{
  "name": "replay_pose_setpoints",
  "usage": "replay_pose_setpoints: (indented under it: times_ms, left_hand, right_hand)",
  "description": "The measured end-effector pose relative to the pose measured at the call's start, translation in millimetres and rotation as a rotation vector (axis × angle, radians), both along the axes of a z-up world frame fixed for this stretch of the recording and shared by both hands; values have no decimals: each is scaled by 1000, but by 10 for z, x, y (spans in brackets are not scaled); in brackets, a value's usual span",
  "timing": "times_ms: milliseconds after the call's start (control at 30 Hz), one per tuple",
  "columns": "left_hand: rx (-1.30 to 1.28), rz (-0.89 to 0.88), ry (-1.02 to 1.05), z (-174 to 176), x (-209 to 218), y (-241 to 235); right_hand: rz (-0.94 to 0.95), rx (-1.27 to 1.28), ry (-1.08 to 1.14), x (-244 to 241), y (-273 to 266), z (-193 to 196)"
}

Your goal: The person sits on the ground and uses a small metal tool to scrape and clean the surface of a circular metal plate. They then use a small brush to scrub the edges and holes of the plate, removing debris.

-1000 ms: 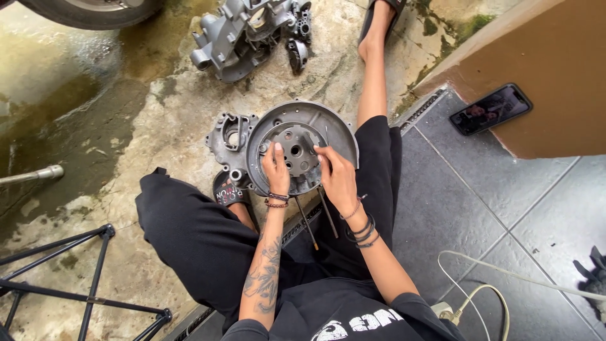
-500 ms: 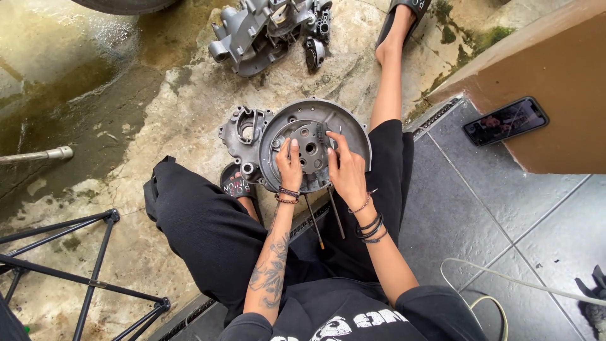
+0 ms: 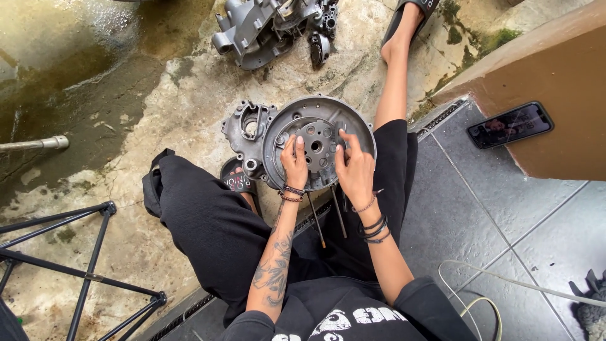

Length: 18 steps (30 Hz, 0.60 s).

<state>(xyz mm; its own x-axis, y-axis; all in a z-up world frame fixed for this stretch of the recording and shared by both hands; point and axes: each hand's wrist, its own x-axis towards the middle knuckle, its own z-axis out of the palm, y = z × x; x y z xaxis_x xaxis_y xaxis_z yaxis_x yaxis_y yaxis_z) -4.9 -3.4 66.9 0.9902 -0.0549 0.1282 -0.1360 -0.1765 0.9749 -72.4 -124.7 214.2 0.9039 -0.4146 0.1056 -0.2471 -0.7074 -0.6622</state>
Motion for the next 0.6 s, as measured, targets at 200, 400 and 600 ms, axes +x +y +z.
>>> replay_pose_setpoints:
  times_ms: [200,400,600]
  left_hand:
    - [2,2,21,46,-8,-5]
    - [-51,-18,-87,-1,65,7]
    - [-194,30,-59,1219,61,29]
  right_hand:
    - [-12,80,4,-114,108,41]
    - [-74,508,21,-482,154,212]
    - [-302,819,-157,-858,-244,-316]
